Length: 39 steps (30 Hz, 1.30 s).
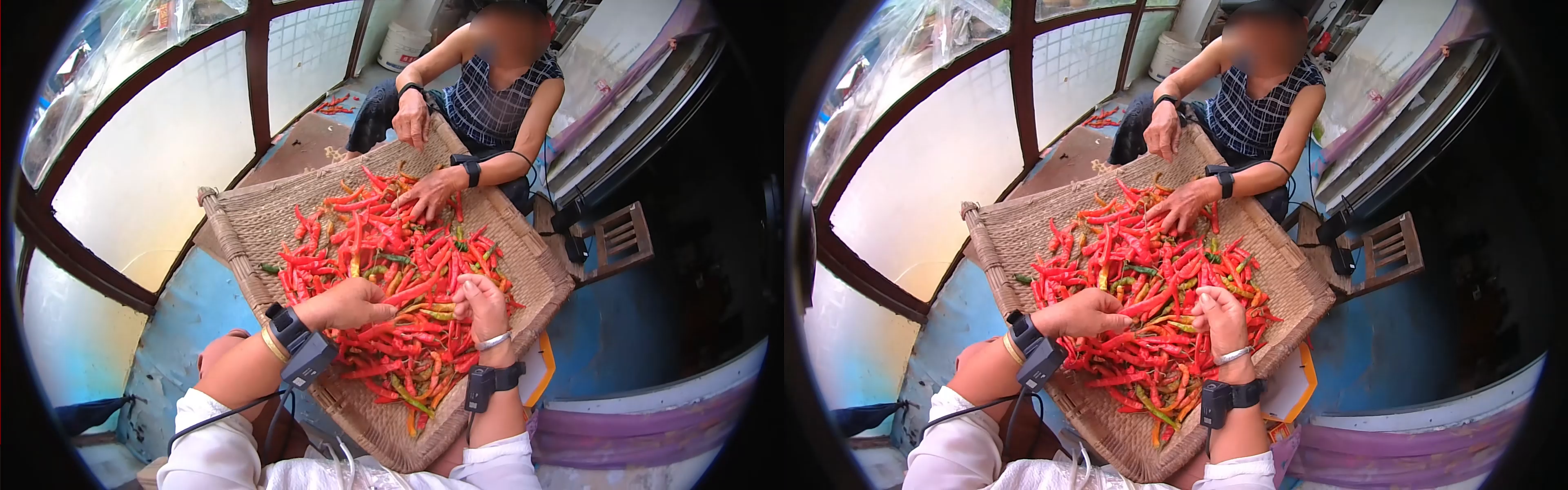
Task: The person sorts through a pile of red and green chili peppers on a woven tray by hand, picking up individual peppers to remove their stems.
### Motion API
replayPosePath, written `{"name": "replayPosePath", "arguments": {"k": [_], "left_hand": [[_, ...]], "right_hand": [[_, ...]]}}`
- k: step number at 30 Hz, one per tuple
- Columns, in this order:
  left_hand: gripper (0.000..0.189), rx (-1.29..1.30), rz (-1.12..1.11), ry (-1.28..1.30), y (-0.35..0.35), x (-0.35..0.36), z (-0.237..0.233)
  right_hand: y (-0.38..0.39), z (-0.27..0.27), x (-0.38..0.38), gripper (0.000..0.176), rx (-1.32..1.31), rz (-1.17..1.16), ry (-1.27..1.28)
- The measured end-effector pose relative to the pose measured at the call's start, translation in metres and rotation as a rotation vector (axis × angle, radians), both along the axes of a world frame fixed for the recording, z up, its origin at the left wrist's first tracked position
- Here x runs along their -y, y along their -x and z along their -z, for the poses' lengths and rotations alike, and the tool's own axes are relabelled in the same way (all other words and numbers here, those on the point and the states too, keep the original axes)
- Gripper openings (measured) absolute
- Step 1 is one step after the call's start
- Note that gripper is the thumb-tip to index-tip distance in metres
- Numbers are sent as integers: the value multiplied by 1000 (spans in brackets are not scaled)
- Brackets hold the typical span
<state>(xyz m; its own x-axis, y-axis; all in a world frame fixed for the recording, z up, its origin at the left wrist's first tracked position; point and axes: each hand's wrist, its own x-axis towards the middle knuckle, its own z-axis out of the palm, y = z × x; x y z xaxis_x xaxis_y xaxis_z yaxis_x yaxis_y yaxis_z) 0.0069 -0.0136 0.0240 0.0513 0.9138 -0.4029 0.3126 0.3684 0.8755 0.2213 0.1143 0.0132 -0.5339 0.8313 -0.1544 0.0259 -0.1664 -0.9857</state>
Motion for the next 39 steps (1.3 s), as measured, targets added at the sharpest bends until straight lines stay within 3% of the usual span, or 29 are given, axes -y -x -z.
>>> {"name": "replayPosePath", "arguments": {"k": [1,3,4,5,7,8,9,11,13,16,20,24,25,27,31,33,35,37,39], "left_hand": [[30,46,-13,-132,6,-7,23],[32,238,-208,-107,11,-15,14],[35,412,-289,-192,12,-15,5],[35,413,-290,-192,12,-17,5],[41,170,-538,-418,8,-23,11],[41,-191,-422,-582,16,-29,22],[41,-188,-421,-583,17,-29,33],[44,-706,-1,-412,17,-20,34],[41,-687,0,-255,9,-10,26],[30,-1044,91,-233,10,0,38],[30,-1067,180,-218,12,3,41],[27,-922,308,-212,13,-6,51],[26,-864,359,-234,12,-7,49],[24,-832,396,-248,10,-6,45],[26,-786,473,-187,5,-8,33],[28,-742,396,-279,0,-6,35],[31,-697,325,-373,-6,-3,34],[34,-508,248,-540,-13,0,24],[29,-396,278,-534,-15,-4,22]], "right_hand": [[-7,6,-6,21,-6,-1,-7],[-14,12,-11,29,757,-206,-778],[-15,7,-6,37,1057,-208,-892],[-14,9,-5,37,1058,-209,-892],[-14,12,-7,40,1239,-227,-755],[-14,11,-7,44,1264,-210,-724],[-16,13,-9,44,1268,-209,-724],[-19,19,-17,49,1338,-210,-654],[-22,26,-25,52,1329,-221,-607],[-25,46,-33,51,1142,-210,-697],[-23,62,-39,42,989,-316,-532],[-16,55,-29,28,1119,-349,-799],[-14,54,-27,28,1118,-348,-798],[-8,50,-23,25,1080,-504,-532],[8,37,-3,21,1072,-570,-605],[13,31,5,21,1020,-578,-661],[18,21,14,18,707,-552,-702],[22,13,21,16,629,-558,-670],[26,7,25,12,499,-573,-491]]}}
